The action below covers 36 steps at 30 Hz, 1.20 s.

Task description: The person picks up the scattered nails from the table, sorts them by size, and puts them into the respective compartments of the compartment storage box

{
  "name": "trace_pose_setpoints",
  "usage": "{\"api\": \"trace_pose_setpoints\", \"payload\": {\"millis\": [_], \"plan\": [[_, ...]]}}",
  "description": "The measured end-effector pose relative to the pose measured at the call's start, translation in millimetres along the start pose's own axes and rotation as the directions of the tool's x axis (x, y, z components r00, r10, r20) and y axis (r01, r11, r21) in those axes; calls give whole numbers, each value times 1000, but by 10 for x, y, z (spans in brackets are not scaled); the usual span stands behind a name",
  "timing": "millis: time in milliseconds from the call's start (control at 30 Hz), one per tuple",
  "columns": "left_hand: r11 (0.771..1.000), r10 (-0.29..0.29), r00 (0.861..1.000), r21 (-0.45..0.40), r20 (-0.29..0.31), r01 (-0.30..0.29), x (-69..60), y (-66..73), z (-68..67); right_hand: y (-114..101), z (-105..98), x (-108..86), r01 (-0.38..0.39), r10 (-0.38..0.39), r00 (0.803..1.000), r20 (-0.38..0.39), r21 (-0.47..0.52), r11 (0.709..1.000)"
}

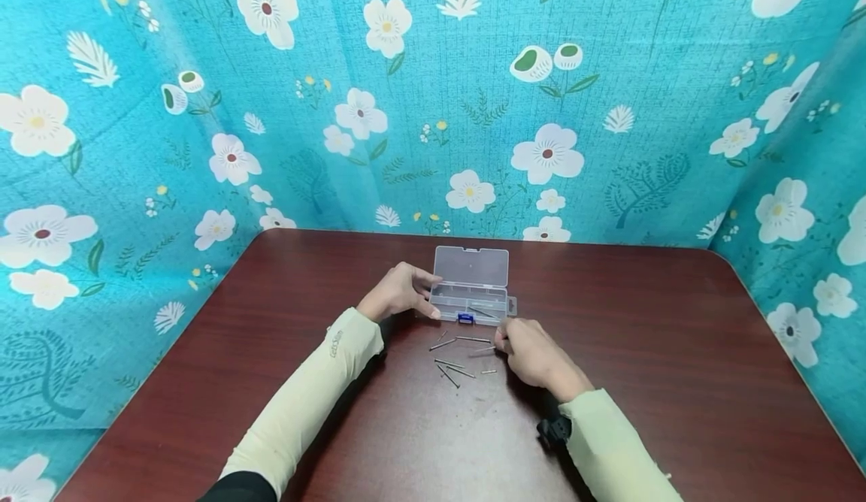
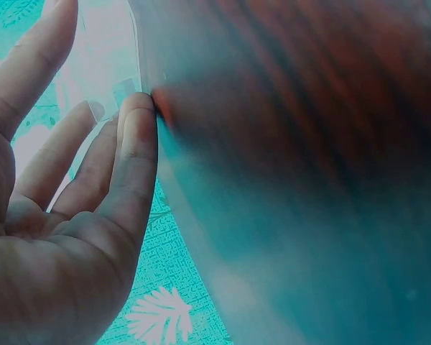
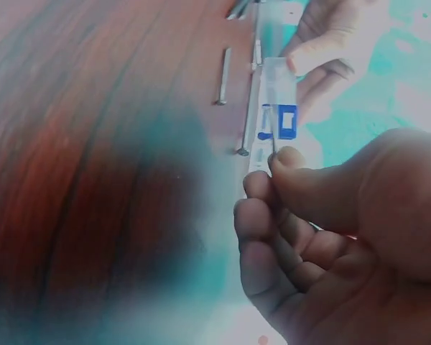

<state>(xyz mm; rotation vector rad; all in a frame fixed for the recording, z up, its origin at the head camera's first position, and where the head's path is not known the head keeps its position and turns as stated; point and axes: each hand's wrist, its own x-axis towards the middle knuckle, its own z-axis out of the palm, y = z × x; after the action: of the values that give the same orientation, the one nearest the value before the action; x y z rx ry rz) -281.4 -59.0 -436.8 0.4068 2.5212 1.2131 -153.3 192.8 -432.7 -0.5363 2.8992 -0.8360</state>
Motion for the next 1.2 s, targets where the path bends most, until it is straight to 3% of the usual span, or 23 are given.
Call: {"api": "trace_pose_setpoints", "payload": {"millis": [167,400,900,1200], "plan": [[1000,0,1000,-2,-5,0,2,-3,-8,5,-35,-2,-77,82,995,-61,93,993],[1000,5,1000,4,-2,-5,12,-16,-20,11,-73,6,-146,167,983,-74,228,963],[1000,-1,1000,6,-6,1,11,11,-1,16,-73,118,-137,170,974,-149,214,967],[1000,-1,1000,4,-4,1,4,7,-4,46,-112,253,-159,202,966,-159,245,956]]}}
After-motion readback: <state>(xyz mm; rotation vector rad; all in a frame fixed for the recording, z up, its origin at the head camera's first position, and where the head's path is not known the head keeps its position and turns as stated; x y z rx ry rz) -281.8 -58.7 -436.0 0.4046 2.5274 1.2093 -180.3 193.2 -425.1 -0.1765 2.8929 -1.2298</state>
